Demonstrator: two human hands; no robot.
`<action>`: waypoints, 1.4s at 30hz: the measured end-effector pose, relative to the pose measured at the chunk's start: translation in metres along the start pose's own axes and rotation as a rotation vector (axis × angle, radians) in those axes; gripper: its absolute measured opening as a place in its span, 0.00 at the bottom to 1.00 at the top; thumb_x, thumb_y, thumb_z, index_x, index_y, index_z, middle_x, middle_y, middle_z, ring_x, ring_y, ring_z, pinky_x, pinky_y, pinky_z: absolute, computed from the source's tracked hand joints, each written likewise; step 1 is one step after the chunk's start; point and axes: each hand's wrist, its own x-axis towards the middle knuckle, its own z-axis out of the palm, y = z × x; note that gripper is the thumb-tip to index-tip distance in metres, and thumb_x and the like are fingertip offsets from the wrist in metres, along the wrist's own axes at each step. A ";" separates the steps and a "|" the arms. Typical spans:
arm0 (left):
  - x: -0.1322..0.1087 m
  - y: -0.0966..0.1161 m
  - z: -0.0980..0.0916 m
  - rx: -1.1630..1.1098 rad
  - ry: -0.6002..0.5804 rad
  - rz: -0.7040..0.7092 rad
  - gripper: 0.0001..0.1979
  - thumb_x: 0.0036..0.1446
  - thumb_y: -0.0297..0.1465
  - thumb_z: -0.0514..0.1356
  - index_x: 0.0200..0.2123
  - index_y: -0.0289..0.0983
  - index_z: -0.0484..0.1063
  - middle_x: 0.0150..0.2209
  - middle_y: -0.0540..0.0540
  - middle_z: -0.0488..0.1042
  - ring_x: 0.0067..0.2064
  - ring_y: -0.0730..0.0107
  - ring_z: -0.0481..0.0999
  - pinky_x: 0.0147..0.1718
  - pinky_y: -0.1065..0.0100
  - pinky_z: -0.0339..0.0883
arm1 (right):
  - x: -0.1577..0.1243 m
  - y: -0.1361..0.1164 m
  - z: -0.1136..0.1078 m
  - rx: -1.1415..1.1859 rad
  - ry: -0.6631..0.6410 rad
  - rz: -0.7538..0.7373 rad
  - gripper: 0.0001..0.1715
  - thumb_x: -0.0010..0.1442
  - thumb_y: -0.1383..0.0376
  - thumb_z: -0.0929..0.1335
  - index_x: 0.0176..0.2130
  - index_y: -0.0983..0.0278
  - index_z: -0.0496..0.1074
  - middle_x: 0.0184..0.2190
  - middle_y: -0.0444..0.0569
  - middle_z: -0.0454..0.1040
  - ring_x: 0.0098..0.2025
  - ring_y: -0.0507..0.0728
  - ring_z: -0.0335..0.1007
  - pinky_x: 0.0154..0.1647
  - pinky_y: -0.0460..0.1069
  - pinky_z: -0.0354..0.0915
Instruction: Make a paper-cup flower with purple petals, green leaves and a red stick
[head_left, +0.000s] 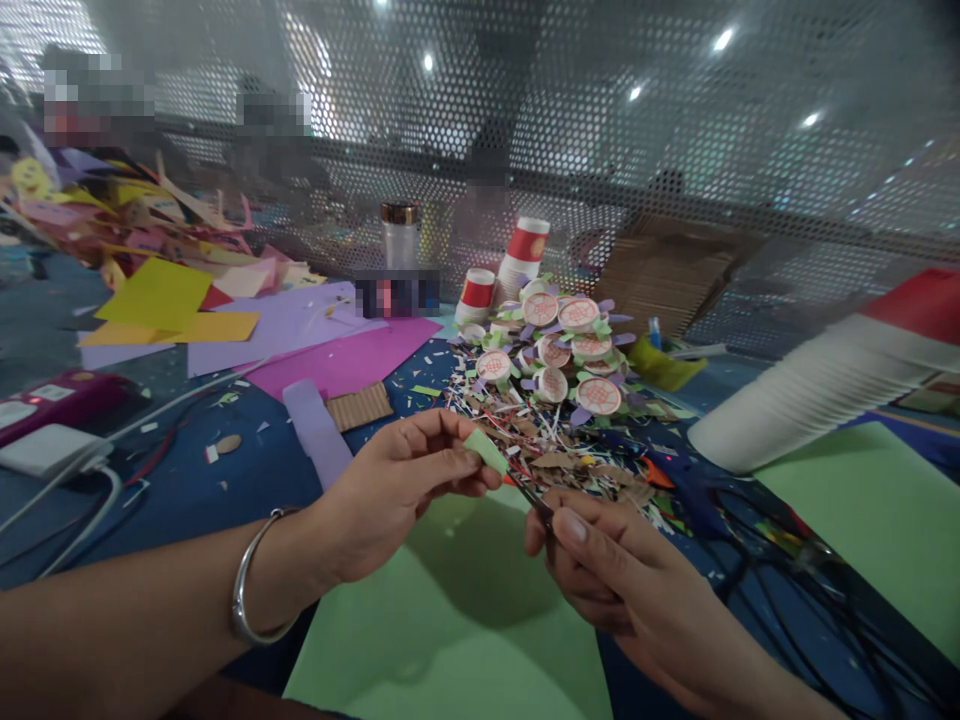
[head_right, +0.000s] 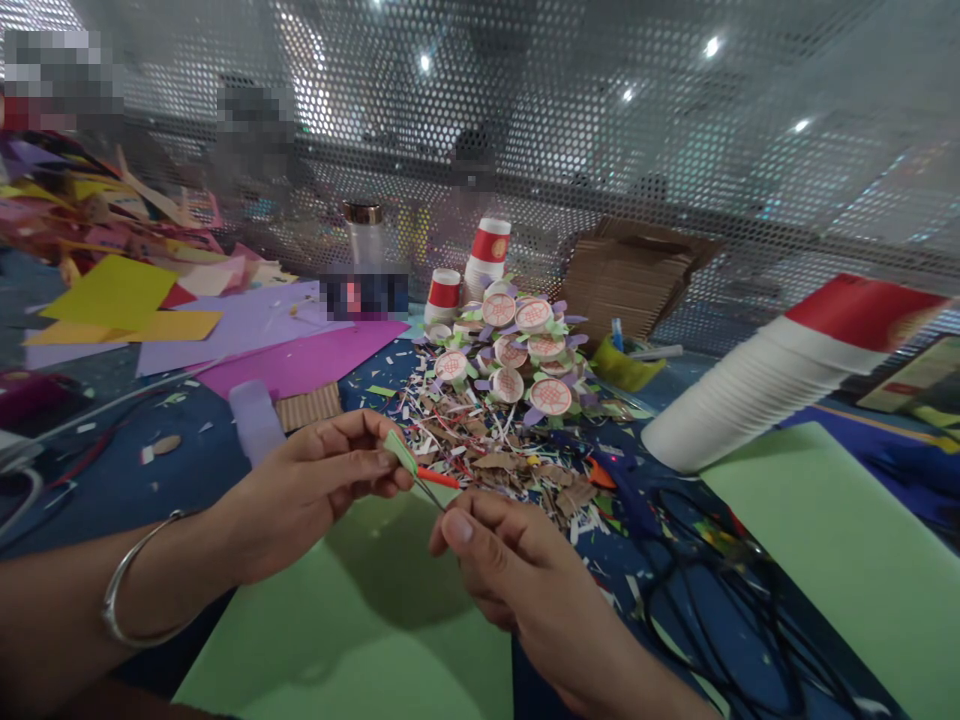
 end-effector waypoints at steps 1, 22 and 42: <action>0.000 0.000 0.000 0.009 -0.003 0.010 0.06 0.55 0.26 0.66 0.34 0.34 0.71 0.29 0.50 0.79 0.33 0.77 0.78 0.36 0.76 0.70 | 0.000 0.000 0.000 0.001 0.002 0.000 0.24 0.63 0.47 0.70 0.36 0.67 0.74 0.18 0.33 0.47 0.19 0.44 0.34 0.16 0.42 0.34; -0.003 -0.004 0.004 0.131 -0.128 0.121 0.05 0.59 0.26 0.66 0.33 0.33 0.72 0.29 0.51 0.78 0.31 0.80 0.76 0.32 0.77 0.68 | -0.001 -0.002 0.003 0.031 -0.021 0.016 0.26 0.61 0.46 0.71 0.34 0.67 0.73 0.17 0.32 0.47 0.18 0.43 0.34 0.16 0.42 0.34; -0.011 -0.012 0.014 0.298 -0.067 0.109 0.07 0.55 0.30 0.68 0.31 0.33 0.73 0.27 0.49 0.76 0.29 0.76 0.74 0.31 0.74 0.67 | -0.005 -0.002 0.009 0.124 0.076 0.005 0.27 0.57 0.45 0.73 0.28 0.66 0.70 0.18 0.33 0.46 0.19 0.43 0.33 0.16 0.41 0.33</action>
